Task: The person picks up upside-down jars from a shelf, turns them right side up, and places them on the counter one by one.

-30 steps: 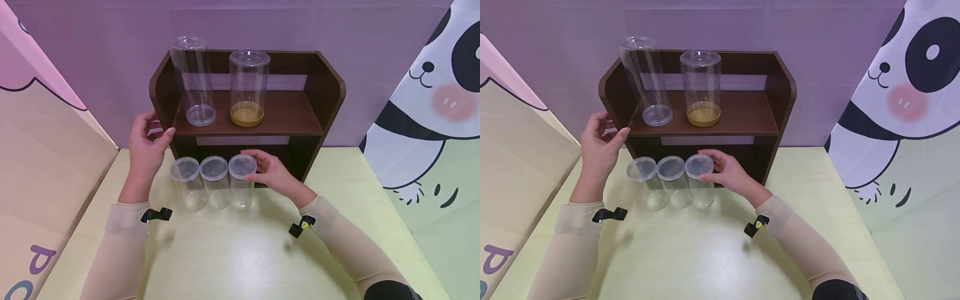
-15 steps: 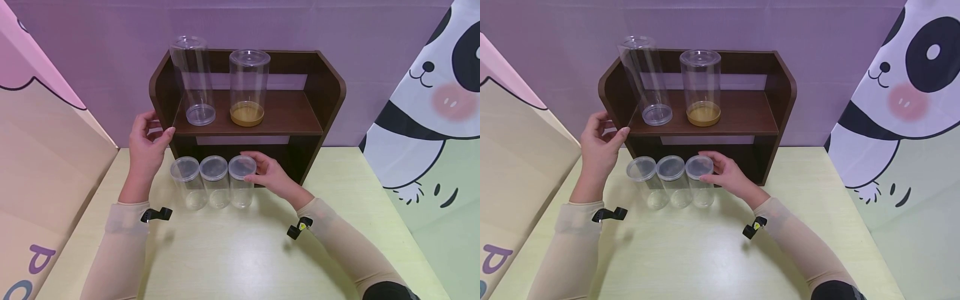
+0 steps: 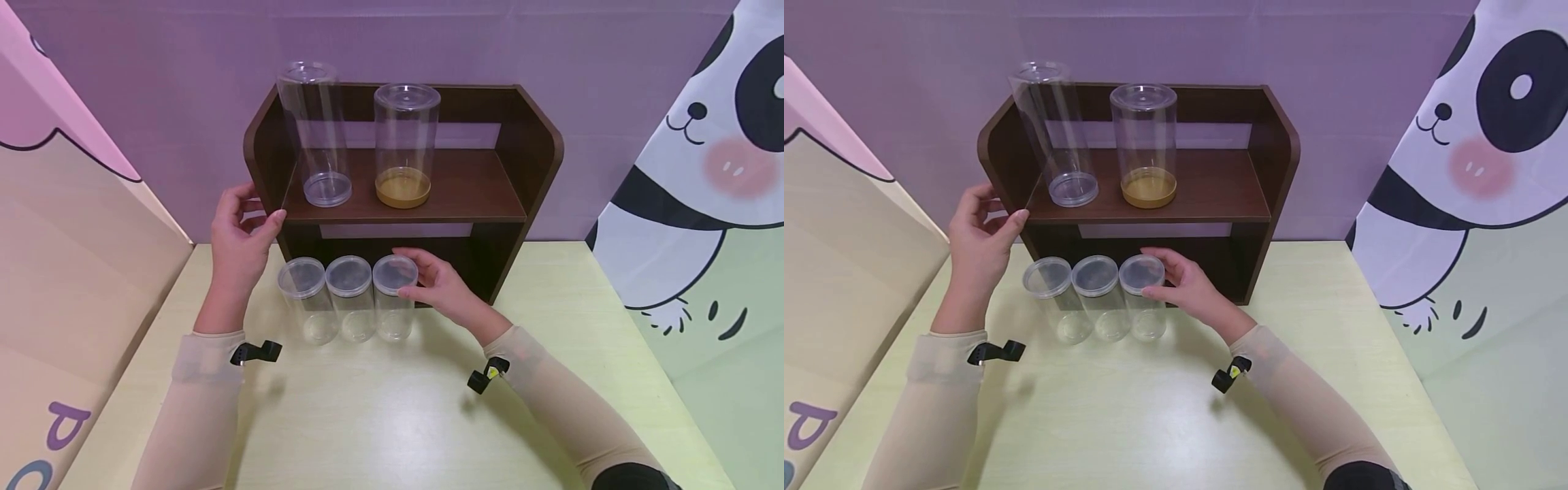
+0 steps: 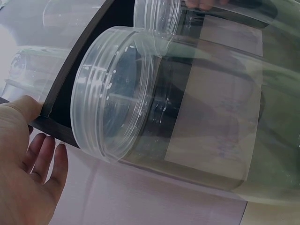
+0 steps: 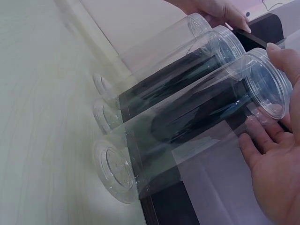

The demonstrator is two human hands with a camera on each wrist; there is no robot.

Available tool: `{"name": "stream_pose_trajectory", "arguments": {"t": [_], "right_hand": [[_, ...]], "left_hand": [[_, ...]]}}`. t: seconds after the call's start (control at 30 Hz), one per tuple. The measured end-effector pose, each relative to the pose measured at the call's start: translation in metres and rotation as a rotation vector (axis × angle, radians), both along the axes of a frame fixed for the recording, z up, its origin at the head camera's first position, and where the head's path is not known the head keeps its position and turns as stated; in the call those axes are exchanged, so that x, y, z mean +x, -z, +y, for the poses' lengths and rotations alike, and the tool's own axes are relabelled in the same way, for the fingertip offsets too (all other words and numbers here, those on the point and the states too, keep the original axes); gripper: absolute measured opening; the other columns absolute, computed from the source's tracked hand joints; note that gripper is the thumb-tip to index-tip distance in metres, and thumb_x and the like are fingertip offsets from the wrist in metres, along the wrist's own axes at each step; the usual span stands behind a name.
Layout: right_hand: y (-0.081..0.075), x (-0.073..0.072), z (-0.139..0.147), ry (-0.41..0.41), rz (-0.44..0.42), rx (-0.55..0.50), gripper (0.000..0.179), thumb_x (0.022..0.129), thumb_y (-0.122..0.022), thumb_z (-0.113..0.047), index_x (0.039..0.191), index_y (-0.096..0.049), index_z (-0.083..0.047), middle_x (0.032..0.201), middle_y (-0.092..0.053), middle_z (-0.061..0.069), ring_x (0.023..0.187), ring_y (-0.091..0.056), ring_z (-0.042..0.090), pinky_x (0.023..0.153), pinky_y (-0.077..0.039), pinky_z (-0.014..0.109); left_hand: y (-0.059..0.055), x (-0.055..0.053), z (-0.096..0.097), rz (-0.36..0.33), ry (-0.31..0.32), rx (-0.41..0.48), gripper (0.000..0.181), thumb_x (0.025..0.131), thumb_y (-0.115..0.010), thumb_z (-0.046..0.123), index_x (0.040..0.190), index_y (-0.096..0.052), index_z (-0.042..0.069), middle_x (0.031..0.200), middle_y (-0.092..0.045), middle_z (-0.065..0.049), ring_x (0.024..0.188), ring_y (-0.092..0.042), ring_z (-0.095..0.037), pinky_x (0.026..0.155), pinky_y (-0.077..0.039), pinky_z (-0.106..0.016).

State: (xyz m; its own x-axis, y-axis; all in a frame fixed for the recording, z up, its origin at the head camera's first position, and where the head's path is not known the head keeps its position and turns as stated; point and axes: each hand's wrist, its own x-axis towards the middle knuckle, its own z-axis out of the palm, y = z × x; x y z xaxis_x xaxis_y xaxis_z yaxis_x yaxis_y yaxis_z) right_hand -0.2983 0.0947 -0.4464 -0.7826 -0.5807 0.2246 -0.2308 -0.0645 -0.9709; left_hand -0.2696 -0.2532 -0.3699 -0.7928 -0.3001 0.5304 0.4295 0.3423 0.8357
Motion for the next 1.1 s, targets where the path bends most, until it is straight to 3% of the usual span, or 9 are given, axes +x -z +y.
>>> {"name": "stream_pose_trajectory", "arguments": {"t": [0.2,0.33,0.5,0.63,0.77,0.87,0.97,1.1], "right_hand": [[-0.003,0.001,0.002,0.000,0.009,0.019,0.071,0.097,-0.077,0.010,0.161,-0.051,-0.001,0.153,-0.062,0.017,0.135,-0.063,0.026,0.109,-0.056,0.030],[-0.006,0.001,0.006,0.012,0.055,0.026,0.067,0.098,-0.079,0.004,0.160,-0.054,-0.003,0.157,-0.060,0.013,0.142,-0.060,0.028,0.120,-0.049,0.038],[-0.011,0.005,0.015,0.094,0.177,0.067,0.056,0.102,-0.079,-0.004,0.154,-0.059,-0.006,0.157,-0.061,0.011,0.144,-0.058,0.030,0.124,-0.044,0.051],[-0.020,0.013,0.025,0.198,0.238,0.103,0.048,0.103,-0.078,-0.006,0.149,-0.062,-0.004,0.151,-0.065,0.012,0.140,-0.061,0.031,0.122,-0.048,0.050],[-0.034,0.022,0.036,0.281,0.309,0.112,0.036,0.103,-0.078,-0.005,0.138,-0.069,-0.004,0.135,-0.072,0.014,0.123,-0.069,0.027,0.109,-0.056,0.037],[-0.052,0.028,0.040,0.298,0.391,0.076,0.032,0.101,-0.078,0.003,0.132,-0.070,-0.001,0.126,-0.073,0.021,0.113,-0.070,0.029,0.101,-0.058,0.029],[-0.073,0.030,0.041,0.299,0.485,0.029,0.035,0.097,-0.078,0.009,0.130,-0.069,0.003,0.124,-0.071,0.025,0.109,-0.069,0.035,0.100,-0.059,0.029],[-0.096,0.025,0.038,0.337,0.584,0.029,0.040,0.095,-0.082,0.008,0.132,-0.066,0.004,0.128,-0.069,0.019,0.114,-0.068,0.036,0.102,-0.058,0.031]], "left_hand": [[0.000,0.001,0.000,-0.005,-0.005,-0.005,0.050,0.102,-0.080,0.009,0.149,-0.063,0.009,0.130,-0.060,0.010,0.120,-0.061,-0.014,0.101,-0.056,-0.025],[0.000,0.000,0.000,-0.004,-0.005,-0.004,0.050,0.102,-0.080,0.008,0.149,-0.063,0.009,0.129,-0.060,0.011,0.120,-0.061,-0.014,0.101,-0.055,-0.025],[0.000,0.000,0.001,0.006,0.006,0.007,0.050,0.101,-0.080,0.007,0.148,-0.063,0.008,0.129,-0.060,0.011,0.119,-0.062,-0.014,0.100,-0.056,-0.024],[0.000,-0.001,0.001,0.016,0.012,0.013,0.050,0.101,-0.080,0.006,0.148,-0.063,0.007,0.129,-0.060,0.011,0.119,-0.062,-0.015,0.100,-0.056,-0.024],[0.001,-0.002,0.001,0.020,0.015,0.012,0.050,0.101,-0.080,0.006,0.148,-0.063,0.007,0.129,-0.060,0.011,0.119,-0.062,-0.015,0.101,-0.056,-0.024],[0.000,-0.001,0.001,0.013,0.012,0.006,0.050,0.101,-0.080,0.007,0.148,-0.063,0.008,0.129,-0.060,0.011,0.119,-0.062,-0.014,0.101,-0.056,-0.024],[0.000,0.000,0.001,0.006,0.007,0.006,0.050,0.101,-0.080,0.007,0.148,-0.063,0.008,0.129,-0.060,0.011,0.119,-0.062,-0.014,0.101,-0.056,-0.024],[0.000,0.001,0.001,-0.004,0.003,0.003,0.050,0.102,-0.080,0.008,0.149,-0.063,0.010,0.130,-0.060,0.010,0.120,-0.061,-0.014,0.101,-0.056,-0.024]]}}
